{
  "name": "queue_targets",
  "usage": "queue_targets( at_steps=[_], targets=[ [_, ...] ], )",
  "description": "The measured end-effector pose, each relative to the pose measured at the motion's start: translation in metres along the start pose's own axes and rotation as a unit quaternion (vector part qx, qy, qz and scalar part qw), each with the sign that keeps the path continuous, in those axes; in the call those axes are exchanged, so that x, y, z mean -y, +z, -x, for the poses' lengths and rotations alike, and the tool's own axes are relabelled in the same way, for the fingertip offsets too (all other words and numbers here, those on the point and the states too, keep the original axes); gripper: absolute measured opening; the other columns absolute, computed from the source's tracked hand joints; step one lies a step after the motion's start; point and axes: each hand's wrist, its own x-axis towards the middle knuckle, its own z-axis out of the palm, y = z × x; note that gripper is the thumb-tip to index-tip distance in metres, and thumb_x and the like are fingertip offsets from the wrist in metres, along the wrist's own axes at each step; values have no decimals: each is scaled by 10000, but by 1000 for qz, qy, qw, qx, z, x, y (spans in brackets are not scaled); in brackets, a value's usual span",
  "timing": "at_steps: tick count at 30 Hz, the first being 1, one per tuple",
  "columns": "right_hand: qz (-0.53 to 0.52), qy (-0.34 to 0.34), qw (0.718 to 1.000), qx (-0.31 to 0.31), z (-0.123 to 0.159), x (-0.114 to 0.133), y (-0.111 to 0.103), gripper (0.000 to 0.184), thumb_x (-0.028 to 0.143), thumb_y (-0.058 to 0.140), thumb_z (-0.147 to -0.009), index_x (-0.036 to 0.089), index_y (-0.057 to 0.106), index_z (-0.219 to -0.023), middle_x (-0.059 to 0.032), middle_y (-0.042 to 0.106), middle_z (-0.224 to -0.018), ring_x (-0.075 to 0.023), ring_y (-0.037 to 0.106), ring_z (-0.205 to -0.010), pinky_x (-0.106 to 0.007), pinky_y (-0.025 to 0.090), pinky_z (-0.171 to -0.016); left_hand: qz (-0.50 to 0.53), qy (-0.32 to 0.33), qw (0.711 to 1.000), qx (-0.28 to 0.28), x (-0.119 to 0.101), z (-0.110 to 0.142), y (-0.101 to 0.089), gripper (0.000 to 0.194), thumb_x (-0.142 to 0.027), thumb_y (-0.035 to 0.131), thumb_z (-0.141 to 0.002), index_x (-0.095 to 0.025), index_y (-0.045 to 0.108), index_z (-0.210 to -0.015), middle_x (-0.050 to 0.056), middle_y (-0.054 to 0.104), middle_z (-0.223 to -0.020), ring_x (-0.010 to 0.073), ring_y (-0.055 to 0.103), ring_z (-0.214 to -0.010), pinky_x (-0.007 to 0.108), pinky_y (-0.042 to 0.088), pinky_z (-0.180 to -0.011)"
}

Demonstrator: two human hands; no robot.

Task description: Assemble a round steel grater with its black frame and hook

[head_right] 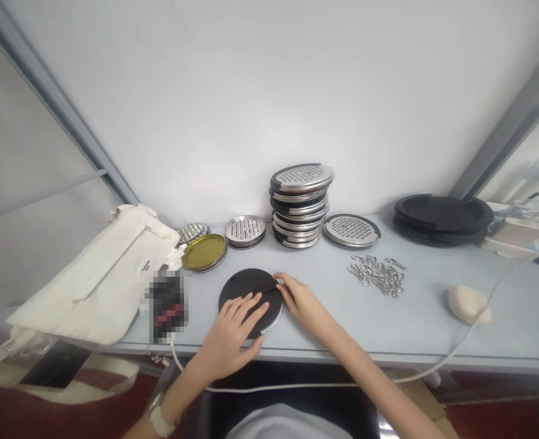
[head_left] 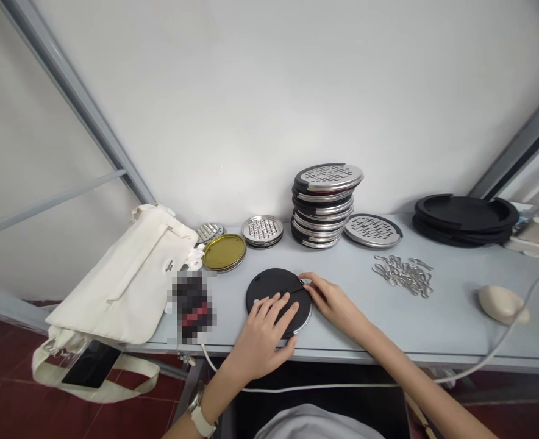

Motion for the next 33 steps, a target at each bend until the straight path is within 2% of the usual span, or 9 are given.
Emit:
queue_targets(
  at_steps=[14, 21, 33],
  targets=[
    [1, 5, 1000, 12, 1, 0, -1, 246, 286, 345, -980, 214, 485, -1169, -72, 691, -926, -212, 672, -828, -298, 494, -733, 3, 1, 1000, -2, 1, 0, 1, 594, -288, 505, -899, -185, 334, -1458, 92, 350, -1494, 288, 343, -1344, 461, 315, -1076],
    [-4, 9, 1000, 17, 1, 0, -1, 244, 296, 342, -984, 211, 475, -1170, -61, 682, -884, -203, 666, -749, -282, 482, -692, 4, -1, 1000, 10, 0, 0, 1, 593, -292, 492, -906, -181, 325, -1463, 87, 326, -1508, 292, 325, -1351, 467, 300, -1081],
    [-6, 15, 1000, 22, 0, 0, -1, 234, 313, 343, -986, 214, 465, -1160, -36, 653, -807, -189, 635, -669, -270, 462, -661, 1, 2, 1000, -1, 1, 0, 2, 595, -297, 505, -900, -185, 333, -1458, 88, 341, -1500, 291, 342, -1345, 464, 313, -1075]
  ],
)
